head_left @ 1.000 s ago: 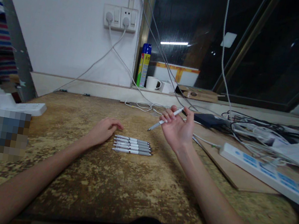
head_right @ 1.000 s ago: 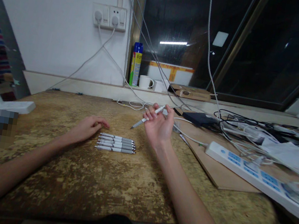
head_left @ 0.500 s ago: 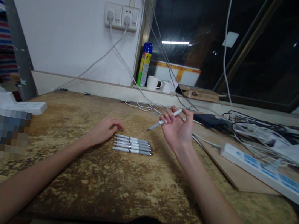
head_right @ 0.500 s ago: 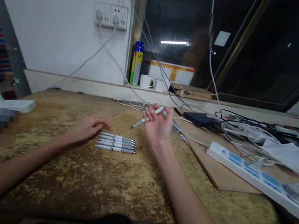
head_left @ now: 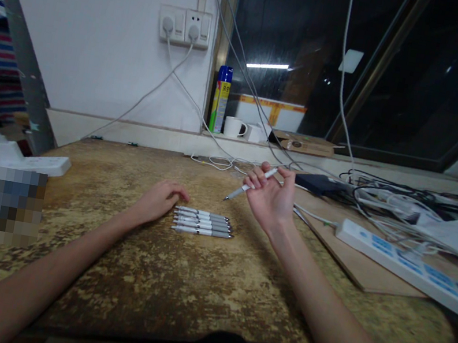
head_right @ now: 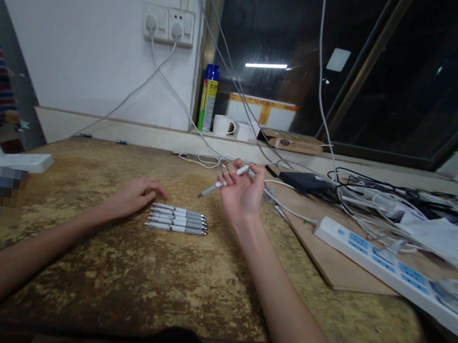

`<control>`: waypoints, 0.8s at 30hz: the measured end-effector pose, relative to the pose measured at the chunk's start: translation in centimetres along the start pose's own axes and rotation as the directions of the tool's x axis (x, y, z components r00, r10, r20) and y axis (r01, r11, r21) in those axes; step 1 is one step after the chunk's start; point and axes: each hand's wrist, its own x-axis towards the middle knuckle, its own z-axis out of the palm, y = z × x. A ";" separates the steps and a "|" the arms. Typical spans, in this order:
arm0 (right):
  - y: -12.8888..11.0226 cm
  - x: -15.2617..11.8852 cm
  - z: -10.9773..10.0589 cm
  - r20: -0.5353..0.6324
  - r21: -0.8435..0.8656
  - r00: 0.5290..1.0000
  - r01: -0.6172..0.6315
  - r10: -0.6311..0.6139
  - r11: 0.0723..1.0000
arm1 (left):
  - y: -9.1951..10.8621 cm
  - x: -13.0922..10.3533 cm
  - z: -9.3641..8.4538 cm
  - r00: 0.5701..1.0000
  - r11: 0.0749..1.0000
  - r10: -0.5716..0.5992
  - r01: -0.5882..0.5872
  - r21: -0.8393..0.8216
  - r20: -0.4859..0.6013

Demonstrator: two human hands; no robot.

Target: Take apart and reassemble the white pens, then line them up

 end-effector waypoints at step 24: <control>3.5 -0.7 -1.6 0.495 -0.842 0.866 0.457 0.073 0.286 | 3.2 -0.1 -0.2 0.999 0.889 -0.011 0.025 -0.458 0.032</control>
